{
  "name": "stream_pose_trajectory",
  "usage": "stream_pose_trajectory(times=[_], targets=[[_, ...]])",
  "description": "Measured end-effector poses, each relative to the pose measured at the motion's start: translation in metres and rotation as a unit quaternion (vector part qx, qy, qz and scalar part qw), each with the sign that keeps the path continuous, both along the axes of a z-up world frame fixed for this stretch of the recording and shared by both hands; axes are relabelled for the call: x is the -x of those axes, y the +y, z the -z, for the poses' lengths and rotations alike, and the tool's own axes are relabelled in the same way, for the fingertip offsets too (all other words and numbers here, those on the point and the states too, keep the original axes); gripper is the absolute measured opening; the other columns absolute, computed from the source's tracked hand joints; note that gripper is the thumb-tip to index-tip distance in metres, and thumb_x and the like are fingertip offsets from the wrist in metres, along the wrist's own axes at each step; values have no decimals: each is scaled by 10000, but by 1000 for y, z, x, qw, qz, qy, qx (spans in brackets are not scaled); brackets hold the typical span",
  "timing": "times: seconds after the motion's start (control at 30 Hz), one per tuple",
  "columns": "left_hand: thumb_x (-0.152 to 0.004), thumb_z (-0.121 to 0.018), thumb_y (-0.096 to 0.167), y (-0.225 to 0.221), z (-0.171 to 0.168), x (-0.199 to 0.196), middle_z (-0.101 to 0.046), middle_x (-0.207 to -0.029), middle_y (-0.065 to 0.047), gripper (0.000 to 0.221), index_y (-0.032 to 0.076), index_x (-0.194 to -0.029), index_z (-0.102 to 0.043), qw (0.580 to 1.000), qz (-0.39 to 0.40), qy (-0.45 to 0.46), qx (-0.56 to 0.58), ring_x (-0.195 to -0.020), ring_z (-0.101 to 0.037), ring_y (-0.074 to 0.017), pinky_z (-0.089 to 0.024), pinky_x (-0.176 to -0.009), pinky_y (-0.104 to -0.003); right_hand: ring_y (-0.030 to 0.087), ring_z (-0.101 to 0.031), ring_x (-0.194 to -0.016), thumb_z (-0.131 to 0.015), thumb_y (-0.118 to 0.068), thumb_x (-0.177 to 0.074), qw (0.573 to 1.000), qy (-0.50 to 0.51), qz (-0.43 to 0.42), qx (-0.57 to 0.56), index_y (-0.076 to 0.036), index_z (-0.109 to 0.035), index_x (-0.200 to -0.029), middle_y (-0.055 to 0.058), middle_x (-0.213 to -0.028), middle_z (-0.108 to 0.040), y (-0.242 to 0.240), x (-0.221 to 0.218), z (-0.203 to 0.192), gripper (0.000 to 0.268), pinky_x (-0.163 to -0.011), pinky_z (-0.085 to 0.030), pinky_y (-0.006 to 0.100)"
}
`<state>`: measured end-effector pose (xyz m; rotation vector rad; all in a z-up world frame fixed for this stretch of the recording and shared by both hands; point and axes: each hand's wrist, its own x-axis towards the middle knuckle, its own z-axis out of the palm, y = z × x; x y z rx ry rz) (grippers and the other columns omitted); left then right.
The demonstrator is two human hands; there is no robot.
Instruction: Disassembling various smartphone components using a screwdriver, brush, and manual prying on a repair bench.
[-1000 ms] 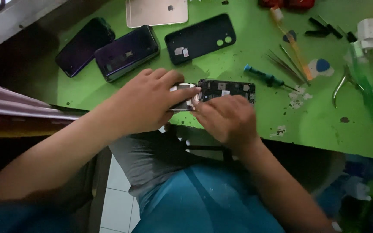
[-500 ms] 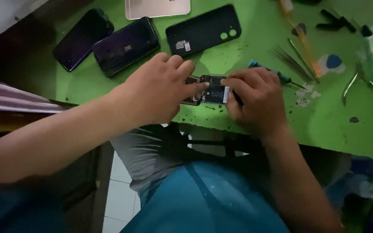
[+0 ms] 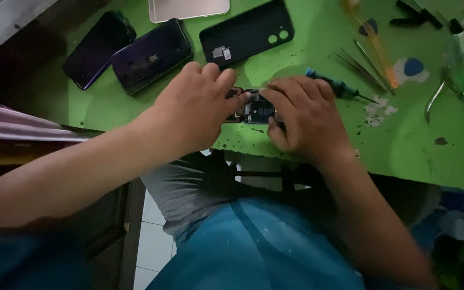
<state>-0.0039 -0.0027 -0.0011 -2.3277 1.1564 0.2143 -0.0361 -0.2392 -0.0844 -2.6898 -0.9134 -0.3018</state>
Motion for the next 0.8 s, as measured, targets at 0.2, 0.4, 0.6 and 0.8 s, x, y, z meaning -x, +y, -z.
stream_pose_trajectory(times=[0.2, 0.4, 0.6, 0.8], targets=[[-978, -444, 522, -7, -2, 2, -583, -1150, -51, 677, 345, -1624, -350, 997, -11, 1, -78, -783, -538, -202, -447, -644, -341, 324, -556, -1210, -672, -322, -845, 999, -32, -7, 4, -113, -650, -1344, 126, -1309, -630, 0, -1, 6, 542, -992, -387, 434], [-931, -517, 562, -9, 3, -3, -591, -1068, -52, 665, 388, -1565, -419, 999, -6, 9, -50, -838, -577, -245, -447, -651, -371, 323, -536, -1225, -681, -343, -863, 999, -33, -6, 37, -135, -642, -1373, 128, -1344, -600, 0, -1, 1, 552, -989, -394, 442], [-960, -464, 578, -16, -3, -7, -597, -1103, -49, 705, 370, -1623, -343, 994, -7, 32, -101, -852, -584, -242, -455, -676, -368, 319, -538, -1203, -625, -359, -868, 999, -48, -6, 26, -156, -674, -1347, 124, -1316, -613, 0, -3, 6, 523, -955, -389, 441], [-944, -494, 547, -11, -1, -6, -620, -1127, -58, 690, 355, -1598, -384, 998, -5, 24, -64, -892, -588, -251, -449, -689, -377, 310, -541, -1194, -636, -407, -863, 996, -57, -2, 61, -187, -666, -1369, 128, -1331, -603, 0, -3, 5, 553, -965, -382, 431]])
